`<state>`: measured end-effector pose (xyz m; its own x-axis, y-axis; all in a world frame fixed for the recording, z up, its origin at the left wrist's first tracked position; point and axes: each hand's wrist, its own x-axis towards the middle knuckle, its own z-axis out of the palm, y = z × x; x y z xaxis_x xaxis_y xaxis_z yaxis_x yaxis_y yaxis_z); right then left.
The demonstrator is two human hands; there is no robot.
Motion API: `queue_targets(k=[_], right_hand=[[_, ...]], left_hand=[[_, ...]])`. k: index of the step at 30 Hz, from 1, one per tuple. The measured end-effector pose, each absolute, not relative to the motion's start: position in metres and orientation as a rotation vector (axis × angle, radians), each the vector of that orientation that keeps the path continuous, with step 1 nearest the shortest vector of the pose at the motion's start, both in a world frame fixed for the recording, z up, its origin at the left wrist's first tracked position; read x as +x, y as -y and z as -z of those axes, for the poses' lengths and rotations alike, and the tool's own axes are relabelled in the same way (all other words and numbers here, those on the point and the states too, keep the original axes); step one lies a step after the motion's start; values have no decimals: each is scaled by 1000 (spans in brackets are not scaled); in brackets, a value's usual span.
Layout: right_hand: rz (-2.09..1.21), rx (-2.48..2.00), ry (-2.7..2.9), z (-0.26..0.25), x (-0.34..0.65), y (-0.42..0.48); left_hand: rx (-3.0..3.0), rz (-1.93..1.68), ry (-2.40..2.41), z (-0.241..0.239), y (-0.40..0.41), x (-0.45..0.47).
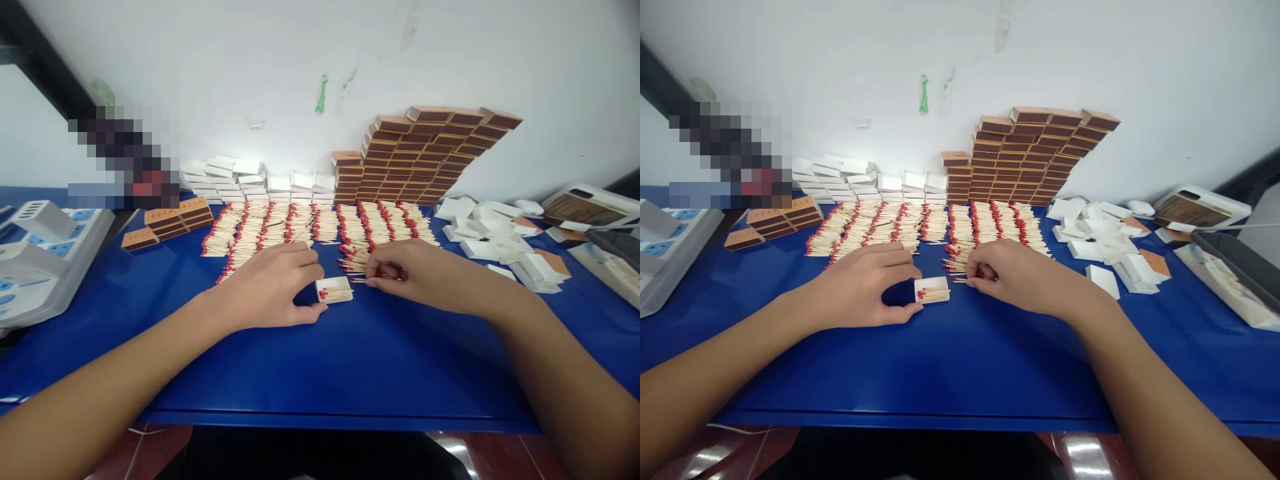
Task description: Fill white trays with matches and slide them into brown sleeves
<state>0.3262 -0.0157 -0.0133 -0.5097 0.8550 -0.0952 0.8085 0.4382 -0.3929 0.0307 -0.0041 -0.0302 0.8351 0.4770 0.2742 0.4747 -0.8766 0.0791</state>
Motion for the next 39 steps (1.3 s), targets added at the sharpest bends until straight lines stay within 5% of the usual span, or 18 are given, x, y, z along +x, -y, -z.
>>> queue_targets(k=[14, 29, 39], right_hand=[[-490, -1391, 2524, 8, 312, 25], [-1048, -1477, 2663, -2, 329, 35], [-600, -1361, 2573, 18, 307, 22]], left_hand=[[2999, -451, -788, 32, 4, 31], [3012, -430, -776, 24, 2, 29], [2971, -394, -785, 22, 5, 30]])
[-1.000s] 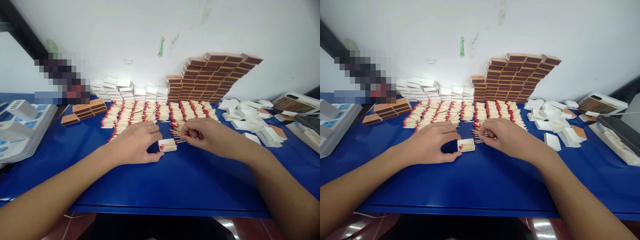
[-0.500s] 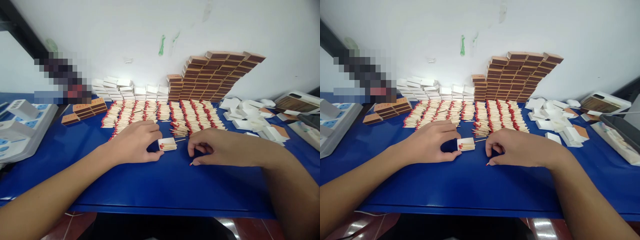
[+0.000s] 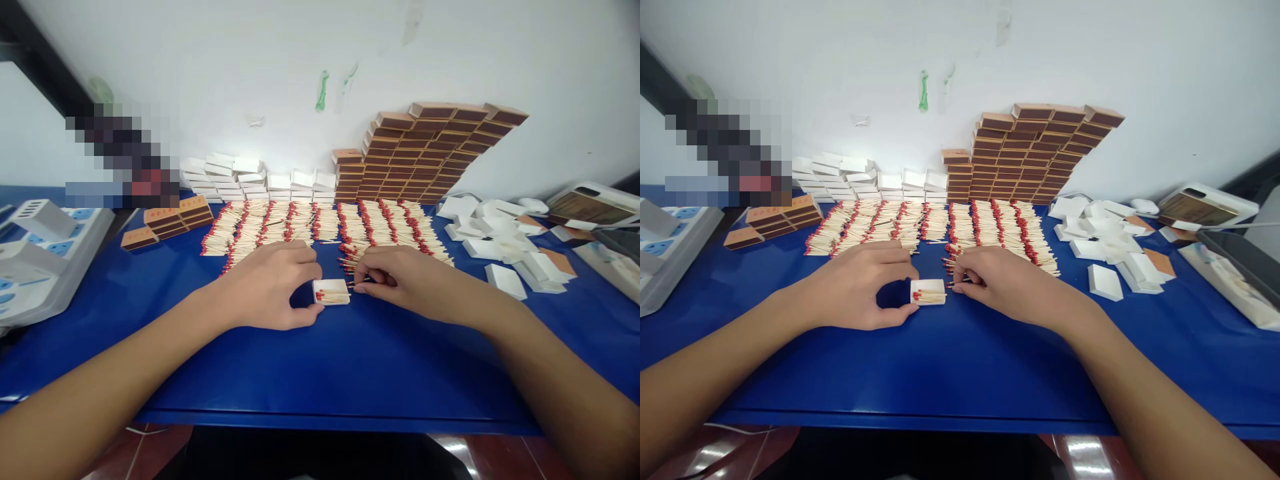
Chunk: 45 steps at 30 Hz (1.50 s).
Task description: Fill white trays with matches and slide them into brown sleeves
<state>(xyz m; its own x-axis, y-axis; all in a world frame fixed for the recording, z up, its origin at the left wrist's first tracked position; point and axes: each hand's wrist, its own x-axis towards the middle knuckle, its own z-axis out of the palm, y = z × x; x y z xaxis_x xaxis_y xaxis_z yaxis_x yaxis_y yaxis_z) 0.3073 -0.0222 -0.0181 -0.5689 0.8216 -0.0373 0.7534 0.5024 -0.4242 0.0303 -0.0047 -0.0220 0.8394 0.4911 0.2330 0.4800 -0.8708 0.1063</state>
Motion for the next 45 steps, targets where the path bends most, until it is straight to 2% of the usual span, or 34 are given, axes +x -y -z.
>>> queue_targets(k=[11, 25, 35, 39, 45], right_hand=[[-564, -1388, 2563, 18, 309, 21], [-314, -1294, 2424, 19, 309, 27], [-107, -1178, 2518, 25, 280, 40], [-107, -1220, 2537, 30, 275, 41], [-279, -1226, 2464, 26, 283, 35]], left_hand=[[2966, -411, -772, 25, 5, 30], [2985, -397, -805, 25, 5, 30], [2959, -400, -840, 26, 6, 32], [2985, -425, -839, 27, 6, 32], [2990, -423, -836, 26, 5, 32]])
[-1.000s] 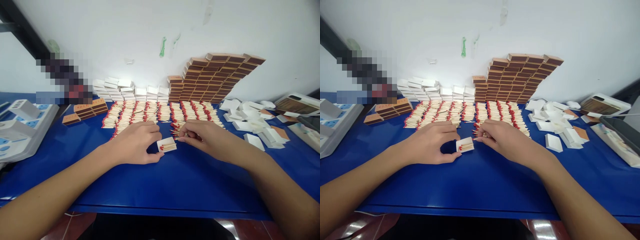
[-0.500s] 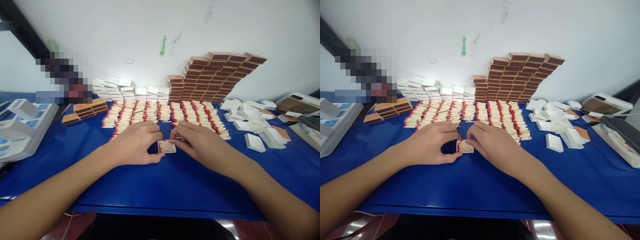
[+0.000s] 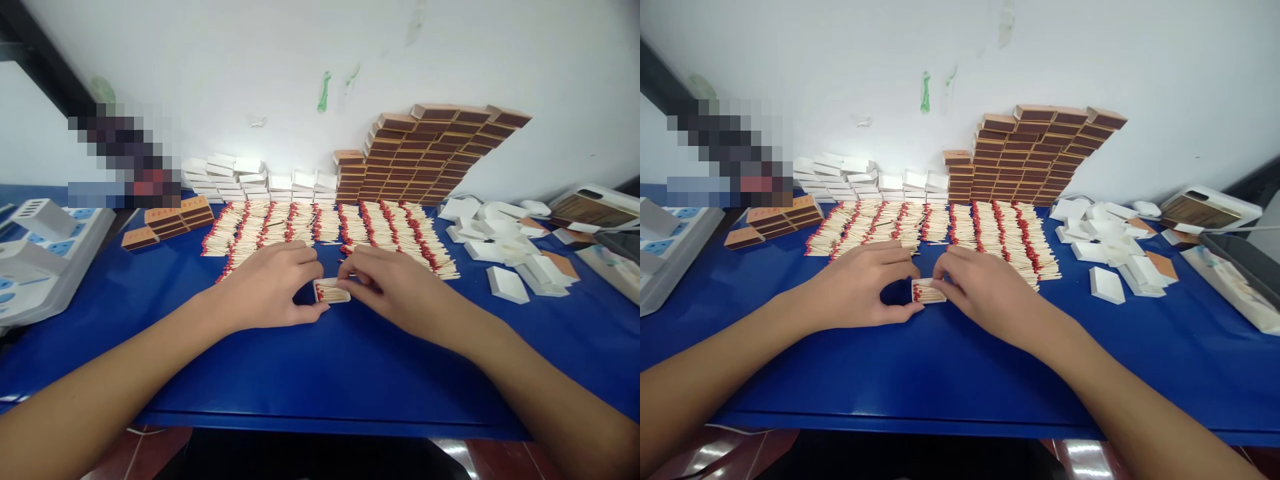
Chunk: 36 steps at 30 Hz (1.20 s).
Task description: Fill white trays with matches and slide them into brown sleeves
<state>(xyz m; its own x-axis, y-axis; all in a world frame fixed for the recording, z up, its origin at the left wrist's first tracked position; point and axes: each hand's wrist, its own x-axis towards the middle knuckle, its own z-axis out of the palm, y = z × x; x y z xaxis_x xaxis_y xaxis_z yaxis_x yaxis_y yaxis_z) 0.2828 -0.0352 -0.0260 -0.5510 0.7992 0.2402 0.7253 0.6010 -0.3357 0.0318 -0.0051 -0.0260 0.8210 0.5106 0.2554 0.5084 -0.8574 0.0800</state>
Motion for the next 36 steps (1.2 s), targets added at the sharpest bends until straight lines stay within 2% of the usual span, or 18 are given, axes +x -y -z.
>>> queue_targets(k=[6, 11, 21, 29, 36], right_hand=[[-373, -1253, 2405, 11, 305, 28], [-472, -1154, 2514, 22, 293, 31], [-584, -1265, 2397, 27, 279, 33], [-370, -1291, 2344, 12, 310, 23], [-429, -1293, 2536, 19, 318, 15]], left_hand=[[2989, -424, -843, 28, 5, 32], [3000, -428, -840, 27, 7, 32], [3004, -440, -801, 29, 6, 32], [2993, -406, -833, 27, 5, 32], [2982, -395, -846, 27, 5, 32]])
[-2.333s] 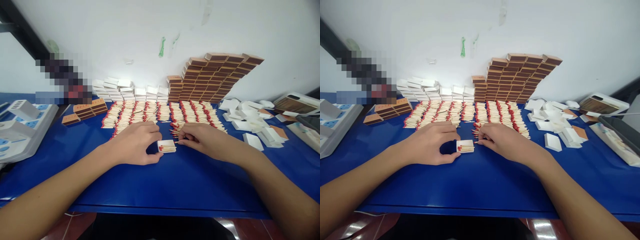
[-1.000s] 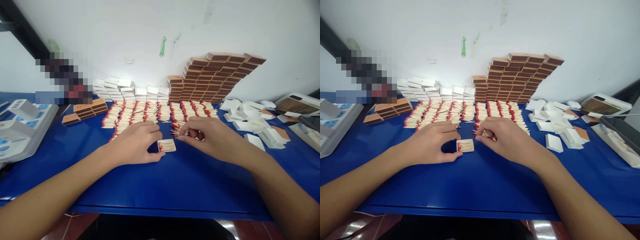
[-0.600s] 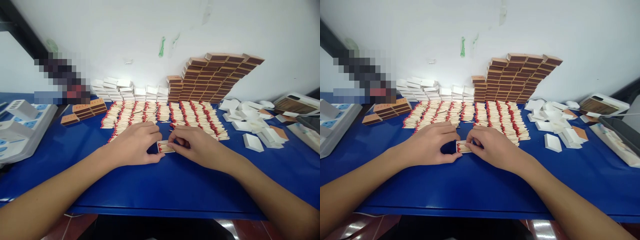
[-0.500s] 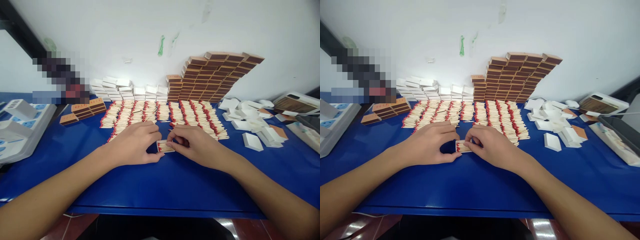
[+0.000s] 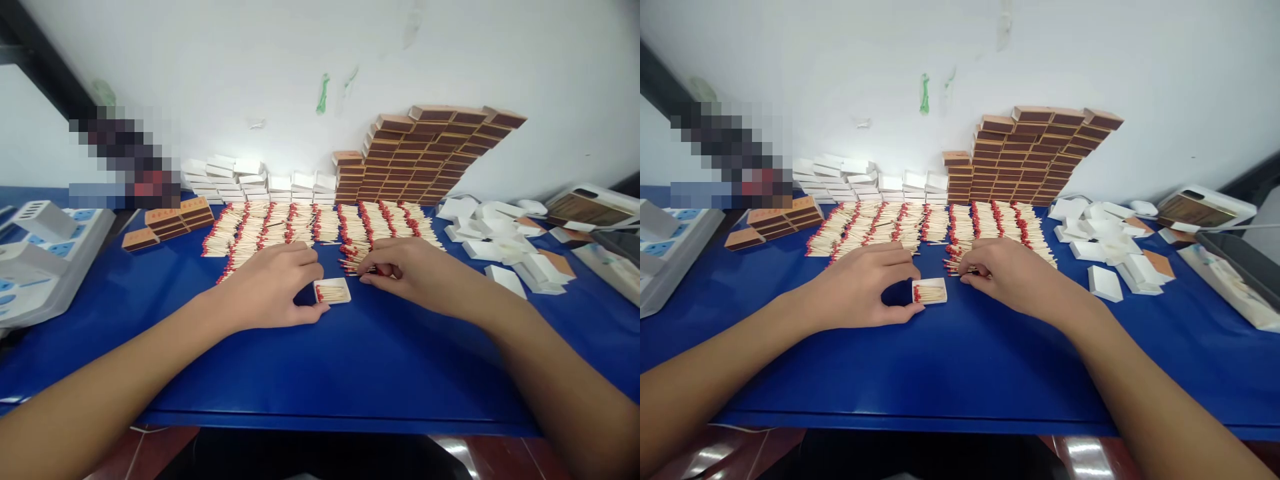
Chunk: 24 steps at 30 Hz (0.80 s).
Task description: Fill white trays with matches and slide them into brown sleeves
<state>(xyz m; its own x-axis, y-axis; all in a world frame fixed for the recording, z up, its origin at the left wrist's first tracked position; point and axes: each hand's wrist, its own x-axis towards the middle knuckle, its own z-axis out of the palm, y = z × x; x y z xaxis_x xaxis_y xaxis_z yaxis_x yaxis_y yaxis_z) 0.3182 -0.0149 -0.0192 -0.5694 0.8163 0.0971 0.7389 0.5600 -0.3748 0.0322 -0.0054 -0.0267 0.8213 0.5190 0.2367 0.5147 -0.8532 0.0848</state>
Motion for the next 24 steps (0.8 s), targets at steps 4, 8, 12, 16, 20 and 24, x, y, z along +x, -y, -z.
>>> queue_targets(k=[4, 8, 12, 16, 20, 24], right_hand=[[-377, -1318, 2528, 24, 314, 15], [-327, -1307, 2516, 24, 314, 15], [-322, -1278, 2525, 23, 314, 15], [-356, -1272, 2527, 25, 313, 14], [-366, -1311, 2538, 27, 313, 13], [-384, -1357, 2547, 26, 313, 13]], left_hand=[[2989, -395, -842, 26, 6, 32], [2987, -402, -841, 26, 7, 32], [2982, -403, -840, 27, 6, 32], [2990, -403, -835, 28, 5, 31], [2992, -396, -834, 28, 5, 31], [2985, -377, -846, 27, 5, 31]])
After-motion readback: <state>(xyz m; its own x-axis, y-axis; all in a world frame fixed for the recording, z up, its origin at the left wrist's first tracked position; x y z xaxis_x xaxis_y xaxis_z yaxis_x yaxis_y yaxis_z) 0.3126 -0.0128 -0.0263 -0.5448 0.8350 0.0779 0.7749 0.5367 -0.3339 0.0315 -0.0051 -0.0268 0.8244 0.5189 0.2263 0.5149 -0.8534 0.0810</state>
